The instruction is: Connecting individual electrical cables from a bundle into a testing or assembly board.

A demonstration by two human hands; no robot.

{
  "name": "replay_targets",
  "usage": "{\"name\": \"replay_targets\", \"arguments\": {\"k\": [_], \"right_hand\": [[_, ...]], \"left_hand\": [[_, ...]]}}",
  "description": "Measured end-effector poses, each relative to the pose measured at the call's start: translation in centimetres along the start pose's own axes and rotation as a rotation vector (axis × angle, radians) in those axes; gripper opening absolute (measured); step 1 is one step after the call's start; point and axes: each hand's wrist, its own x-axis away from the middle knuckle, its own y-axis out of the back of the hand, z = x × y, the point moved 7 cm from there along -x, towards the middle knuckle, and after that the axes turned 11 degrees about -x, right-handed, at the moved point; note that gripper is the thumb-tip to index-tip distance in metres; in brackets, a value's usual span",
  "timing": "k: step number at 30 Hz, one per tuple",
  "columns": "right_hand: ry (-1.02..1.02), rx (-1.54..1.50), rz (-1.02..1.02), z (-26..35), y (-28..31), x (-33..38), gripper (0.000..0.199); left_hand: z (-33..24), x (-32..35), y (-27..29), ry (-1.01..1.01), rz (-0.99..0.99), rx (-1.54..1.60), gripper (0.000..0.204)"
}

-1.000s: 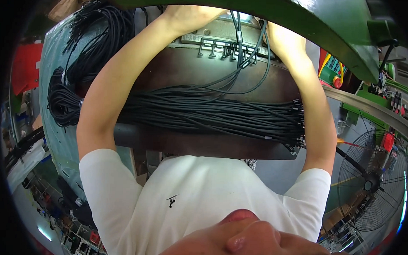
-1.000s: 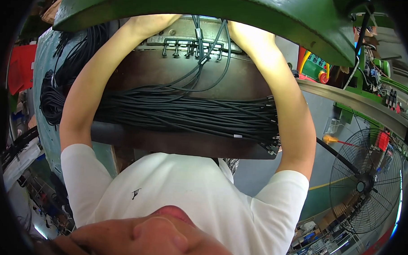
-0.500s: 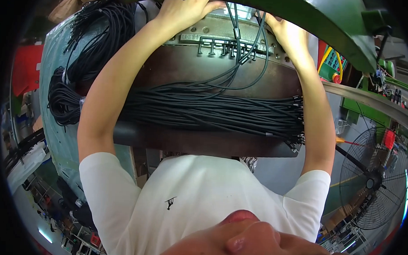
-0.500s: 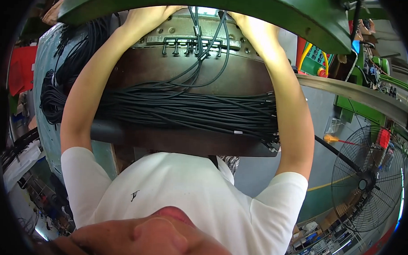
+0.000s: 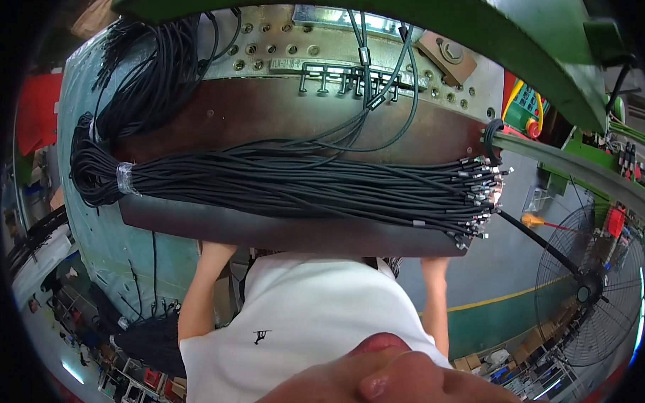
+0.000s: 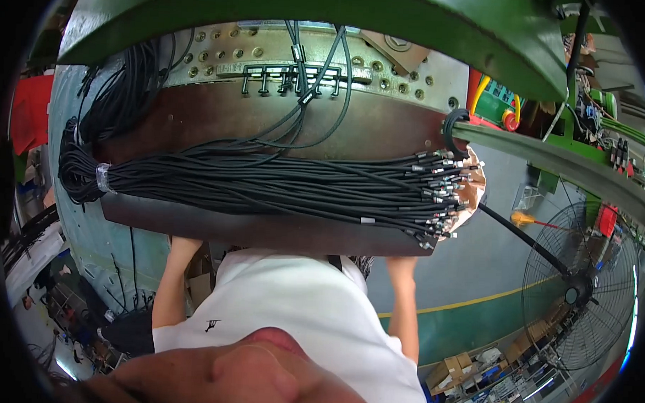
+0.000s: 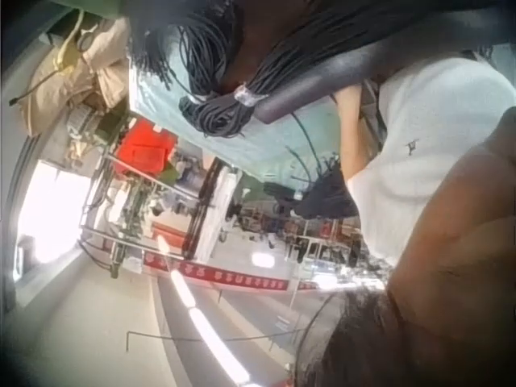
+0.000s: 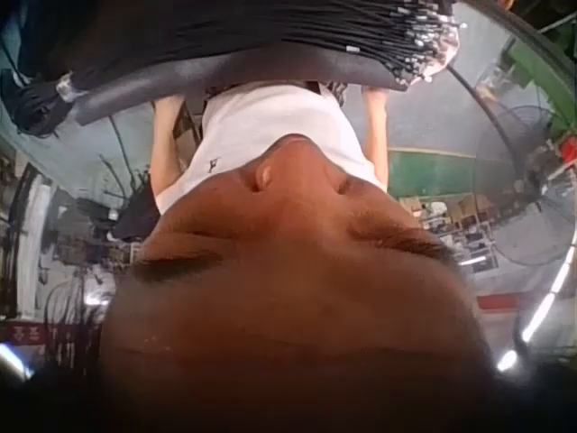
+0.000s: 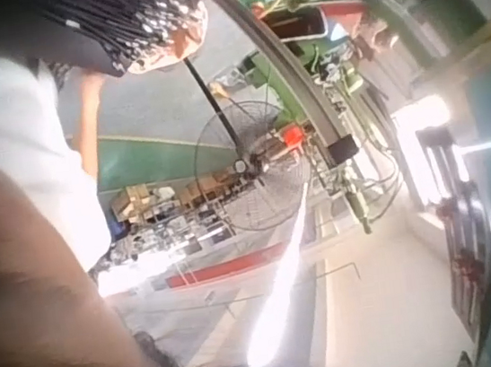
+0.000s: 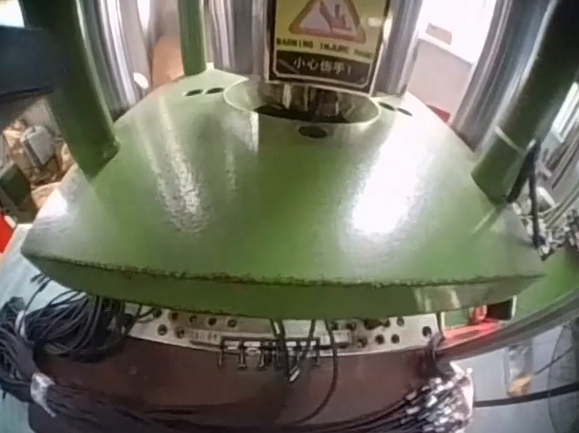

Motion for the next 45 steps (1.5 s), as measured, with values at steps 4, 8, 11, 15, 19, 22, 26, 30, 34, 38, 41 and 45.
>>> {"name": "replay_targets", "arguments": {"k": [4, 8, 11, 15, 19, 22, 26, 30, 34, 38, 41, 45], "right_hand": [[0.124, -0.071, -0.146, 1.8, -3.0, -1.3, 0.029], [-0.044, -0.002, 0.093, -0.7, -2.5, -0.8, 0.024], [0.076, -0.031, -0.106, -2.0, -1.9, -1.3, 0.016], [0.179, 0.153, -0.028, 1.7, -1.9, -2.2, 0.015], [0.273, 0.168, -0.085, 2.2, -1.9, -2.2, 0.016], [0.263, 0.138, -0.121, 2.5, -1.9, -2.4, 0.017], [0.223, -0.036, -0.153, 2.5, -2.0, -2.9, 0.02], [0.276, -0.125, -0.198, 3.0, -2.0, -3.5, 0.024], [0.239, -0.515, -0.158, 2.9, -2.2, -3.4, 0.037], [0.275, -0.649, -0.071, -0.8, -1.6, -2.0, 0.064], [0.573, -0.028, 0.012, -0.4, -3.4, 1.5, 0.042], [0.654, -0.011, 0.024, -1.4, -6.4, 2.7, 0.018]], "left_hand": [[-0.4, -0.1, 2.2, -0.122, -0.339, 0.045, 0.028], [1.1, -0.3, -0.7, -0.118, -0.232, 0.099, 0.029], [1.4, -1.3, -1.1, -0.071, -0.265, 0.125, 0.032], [-0.6, -1.1, 2.4, -0.06, -0.292, 0.231, 0.032], [0.4, -1.3, 1.3, -0.079, -0.383, 0.191, 0.031], [1.2, -2.2, 0.4, -0.065, -0.427, 0.118, 0.031], [-0.6, -1.8, 2.5, -0.115, -0.419, 0.033, 0.016], [-0.8, -1.7, 1.8, -0.268, -0.486, -0.082, 0.019], [-0.3, -1.7, 1.8, -0.118, -0.369, 0.171, 0.031], [-5.6, 2.4, 1.7, -0.128, -0.211, -0.101, 0.034], [-11.1, 5.9, -0.1, -0.472, -0.693, -0.254, 0.032], [-12.2, 6.0, -3.4, -0.396, -0.699, -0.43, 0.023]]}}
